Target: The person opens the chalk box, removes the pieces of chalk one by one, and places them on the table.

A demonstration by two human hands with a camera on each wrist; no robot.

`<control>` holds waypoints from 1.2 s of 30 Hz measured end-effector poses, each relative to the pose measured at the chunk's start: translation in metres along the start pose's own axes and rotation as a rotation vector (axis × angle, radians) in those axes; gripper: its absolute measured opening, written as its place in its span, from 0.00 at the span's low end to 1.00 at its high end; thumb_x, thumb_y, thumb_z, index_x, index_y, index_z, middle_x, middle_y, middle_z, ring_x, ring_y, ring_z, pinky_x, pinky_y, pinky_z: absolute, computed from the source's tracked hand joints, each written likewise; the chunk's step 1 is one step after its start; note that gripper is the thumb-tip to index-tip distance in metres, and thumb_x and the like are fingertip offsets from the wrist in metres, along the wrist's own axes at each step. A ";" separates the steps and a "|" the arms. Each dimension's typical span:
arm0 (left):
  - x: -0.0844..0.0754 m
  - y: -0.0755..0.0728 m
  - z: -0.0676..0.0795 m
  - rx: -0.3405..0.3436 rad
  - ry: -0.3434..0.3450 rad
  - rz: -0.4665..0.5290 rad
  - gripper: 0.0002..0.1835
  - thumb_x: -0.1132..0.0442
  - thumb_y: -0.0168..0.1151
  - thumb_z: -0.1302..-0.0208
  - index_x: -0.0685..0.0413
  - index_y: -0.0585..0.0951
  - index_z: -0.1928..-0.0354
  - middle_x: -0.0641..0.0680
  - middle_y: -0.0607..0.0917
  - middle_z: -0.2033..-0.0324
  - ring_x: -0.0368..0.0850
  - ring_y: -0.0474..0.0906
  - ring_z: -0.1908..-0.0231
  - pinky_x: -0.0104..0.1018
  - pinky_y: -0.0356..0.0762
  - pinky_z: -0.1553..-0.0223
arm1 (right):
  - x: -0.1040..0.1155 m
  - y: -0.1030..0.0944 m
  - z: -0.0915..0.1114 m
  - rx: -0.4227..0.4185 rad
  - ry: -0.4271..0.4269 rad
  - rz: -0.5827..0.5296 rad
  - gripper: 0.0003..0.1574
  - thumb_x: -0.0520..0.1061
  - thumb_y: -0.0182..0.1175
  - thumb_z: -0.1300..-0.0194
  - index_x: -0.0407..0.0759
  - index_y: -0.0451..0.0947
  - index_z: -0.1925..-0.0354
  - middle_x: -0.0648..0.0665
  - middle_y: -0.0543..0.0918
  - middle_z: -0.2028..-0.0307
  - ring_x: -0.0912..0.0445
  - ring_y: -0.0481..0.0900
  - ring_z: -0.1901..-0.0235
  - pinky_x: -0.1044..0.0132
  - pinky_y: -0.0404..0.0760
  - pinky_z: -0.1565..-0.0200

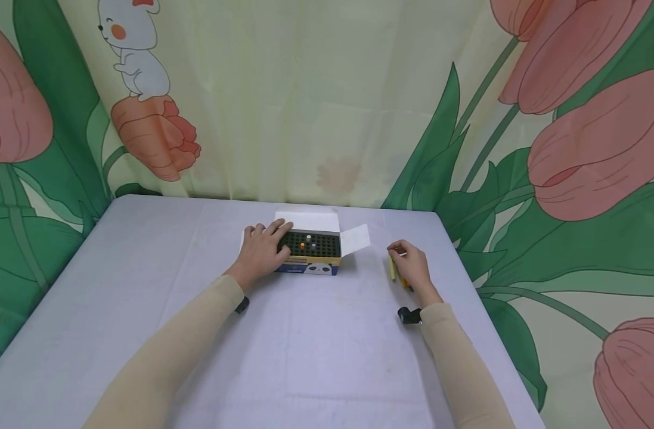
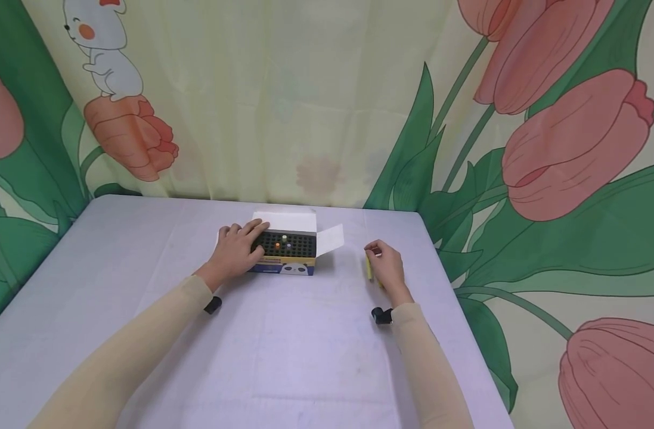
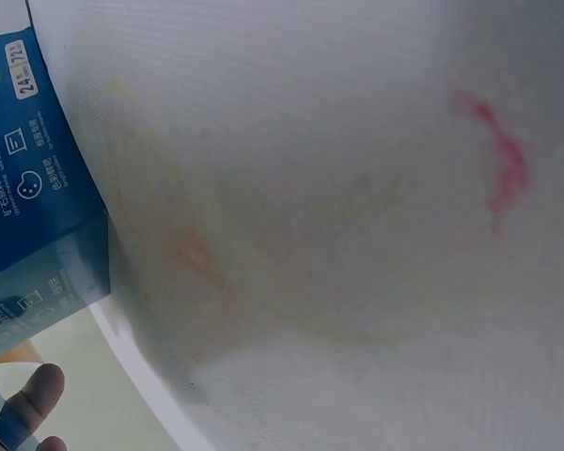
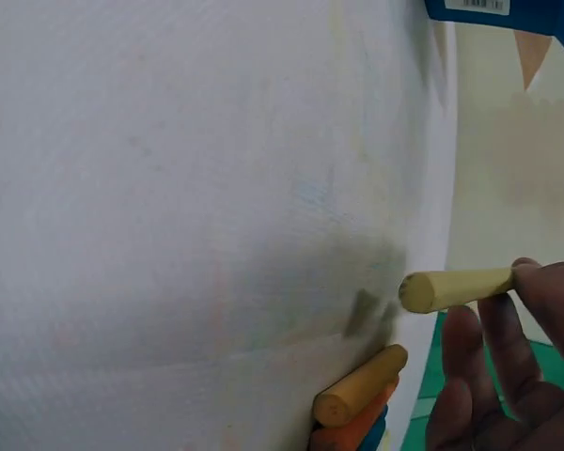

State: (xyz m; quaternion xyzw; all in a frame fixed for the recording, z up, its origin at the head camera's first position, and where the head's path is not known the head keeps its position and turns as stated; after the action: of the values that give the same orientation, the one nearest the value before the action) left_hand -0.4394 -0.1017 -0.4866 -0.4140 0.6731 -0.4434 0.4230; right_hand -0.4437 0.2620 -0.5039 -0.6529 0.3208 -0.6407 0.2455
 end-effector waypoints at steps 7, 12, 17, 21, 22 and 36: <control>-0.001 -0.001 0.000 -0.001 0.001 0.014 0.34 0.45 0.41 0.39 0.33 0.58 0.28 0.48 0.61 0.30 0.60 0.67 0.48 0.61 0.53 0.45 | -0.014 0.002 0.003 0.001 0.053 0.082 0.11 0.47 0.52 0.31 0.47 0.78 0.55 0.40 0.81 0.56 0.48 0.75 0.60 0.59 0.75 0.62; -0.001 0.000 -0.001 0.003 -0.005 0.011 0.34 0.45 0.40 0.39 0.33 0.58 0.28 0.48 0.61 0.29 0.59 0.66 0.47 0.60 0.53 0.45 | -0.018 0.002 0.004 -0.009 0.035 0.132 0.10 0.45 0.52 0.31 0.46 0.79 0.56 0.40 0.81 0.57 0.49 0.76 0.62 0.59 0.74 0.62; 0.000 0.002 -0.001 0.008 -0.011 0.001 0.34 0.45 0.40 0.39 0.33 0.58 0.28 0.47 0.61 0.30 0.59 0.66 0.47 0.61 0.53 0.44 | -0.020 0.004 0.003 -0.005 0.008 0.141 0.10 0.45 0.54 0.32 0.46 0.80 0.56 0.41 0.82 0.58 0.49 0.76 0.61 0.58 0.74 0.60; 0.001 0.002 -0.001 0.003 -0.007 0.000 0.34 0.45 0.40 0.39 0.33 0.58 0.28 0.47 0.61 0.30 0.59 0.66 0.47 0.61 0.53 0.45 | -0.020 0.003 0.004 -0.009 0.006 0.129 0.10 0.44 0.56 0.33 0.46 0.81 0.57 0.42 0.82 0.59 0.49 0.75 0.61 0.58 0.74 0.60; 0.001 0.002 -0.001 0.000 -0.005 0.003 0.34 0.45 0.40 0.39 0.33 0.58 0.28 0.48 0.61 0.30 0.59 0.67 0.47 0.61 0.53 0.45 | -0.020 0.003 0.004 -0.009 0.002 0.133 0.10 0.44 0.56 0.33 0.46 0.82 0.57 0.42 0.81 0.59 0.49 0.75 0.61 0.58 0.74 0.60; 0.001 0.002 0.000 -0.009 -0.006 0.026 0.34 0.46 0.42 0.39 0.34 0.59 0.28 0.48 0.62 0.30 0.59 0.67 0.47 0.61 0.53 0.45 | -0.020 0.003 0.005 0.013 -0.022 0.160 0.09 0.41 0.59 0.36 0.43 0.84 0.60 0.40 0.81 0.57 0.47 0.76 0.57 0.54 0.74 0.55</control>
State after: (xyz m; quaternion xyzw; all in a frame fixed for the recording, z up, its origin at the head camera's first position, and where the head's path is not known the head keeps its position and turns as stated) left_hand -0.4402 -0.1024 -0.4883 -0.4085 0.6792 -0.4336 0.4287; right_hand -0.4384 0.2740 -0.5201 -0.6307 0.3652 -0.6136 0.3038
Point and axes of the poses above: each hand's wrist, its own z-axis away from the middle knuckle, its own y-axis out of the palm, x = y × z, the point moved 9 cm from there along -z, towards the middle knuckle
